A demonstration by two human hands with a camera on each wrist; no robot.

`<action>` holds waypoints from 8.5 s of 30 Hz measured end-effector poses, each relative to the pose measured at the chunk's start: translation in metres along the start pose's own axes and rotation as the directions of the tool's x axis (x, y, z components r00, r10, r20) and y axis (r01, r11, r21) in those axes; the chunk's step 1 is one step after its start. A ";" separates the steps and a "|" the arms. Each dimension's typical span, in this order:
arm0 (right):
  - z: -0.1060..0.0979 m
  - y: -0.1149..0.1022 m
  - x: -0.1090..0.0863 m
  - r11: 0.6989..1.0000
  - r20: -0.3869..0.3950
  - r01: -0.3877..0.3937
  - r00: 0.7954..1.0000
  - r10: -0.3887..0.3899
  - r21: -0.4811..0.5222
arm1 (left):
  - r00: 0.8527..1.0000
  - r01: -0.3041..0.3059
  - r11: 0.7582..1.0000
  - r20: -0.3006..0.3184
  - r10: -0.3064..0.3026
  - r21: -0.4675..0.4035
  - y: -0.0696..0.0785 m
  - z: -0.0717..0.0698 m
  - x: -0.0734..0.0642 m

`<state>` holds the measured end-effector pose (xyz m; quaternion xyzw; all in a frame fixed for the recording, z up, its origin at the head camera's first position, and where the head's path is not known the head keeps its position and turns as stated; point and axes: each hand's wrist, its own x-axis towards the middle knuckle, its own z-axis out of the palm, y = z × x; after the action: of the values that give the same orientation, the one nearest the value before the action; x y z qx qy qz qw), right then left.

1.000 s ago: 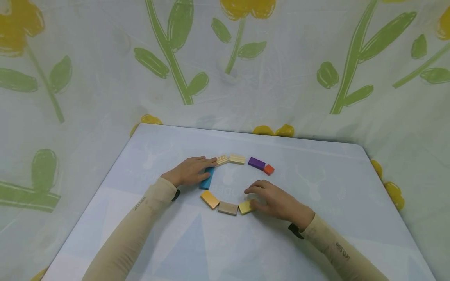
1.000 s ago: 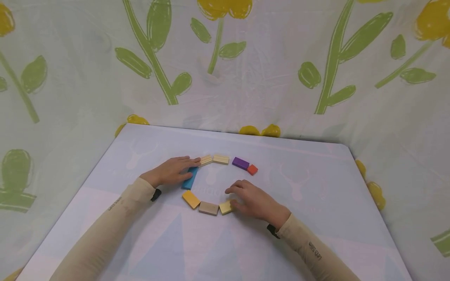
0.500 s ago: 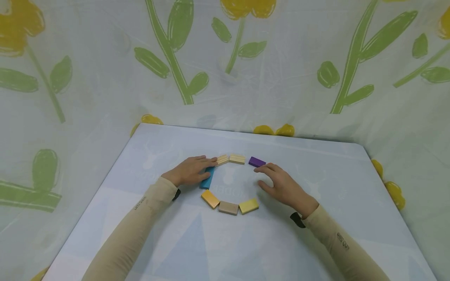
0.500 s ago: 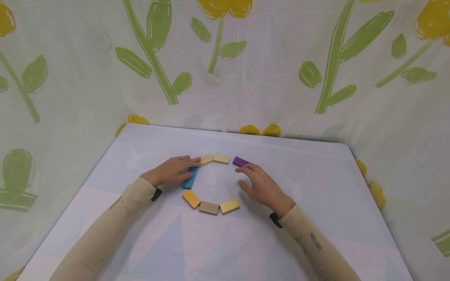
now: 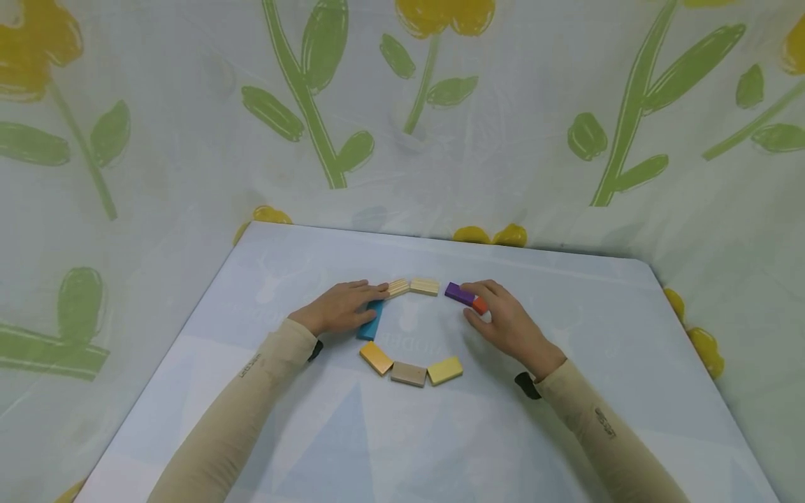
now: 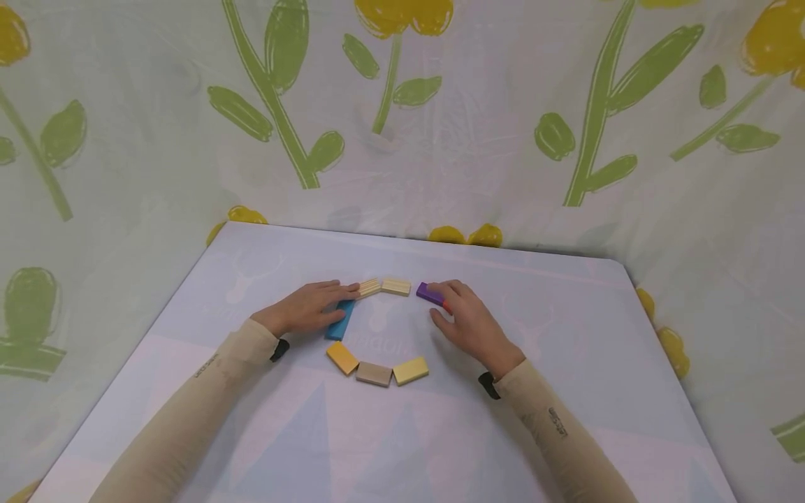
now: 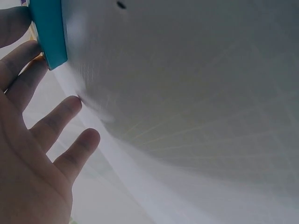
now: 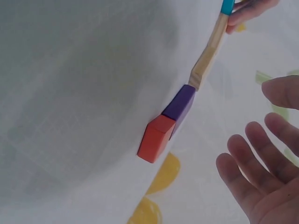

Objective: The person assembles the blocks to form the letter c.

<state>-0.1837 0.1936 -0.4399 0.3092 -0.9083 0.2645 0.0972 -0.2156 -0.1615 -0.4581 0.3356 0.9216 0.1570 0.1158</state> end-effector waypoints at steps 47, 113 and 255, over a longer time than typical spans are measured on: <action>0.021 0.028 0.061 0.959 0.313 -0.239 0.909 0.276 -0.152 | 0.999 0.032 0.999 0.012 -0.032 0.033 0.004 -0.002 -0.001; 0.030 0.024 0.061 0.959 0.375 -0.263 0.883 0.282 -0.102 | 1.000 0.012 1.000 0.012 -0.012 0.027 0.003 -0.001 0.000; 0.015 0.001 -0.036 0.999 0.279 -0.039 0.960 0.033 0.014 | 1.000 0.004 1.000 0.000 -0.004 0.015 -0.002 0.002 0.002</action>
<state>-0.1565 0.2046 -0.4648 0.3277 -0.9158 0.2290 -0.0393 -0.2177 -0.1611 -0.4611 0.3346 0.9233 0.1500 0.1138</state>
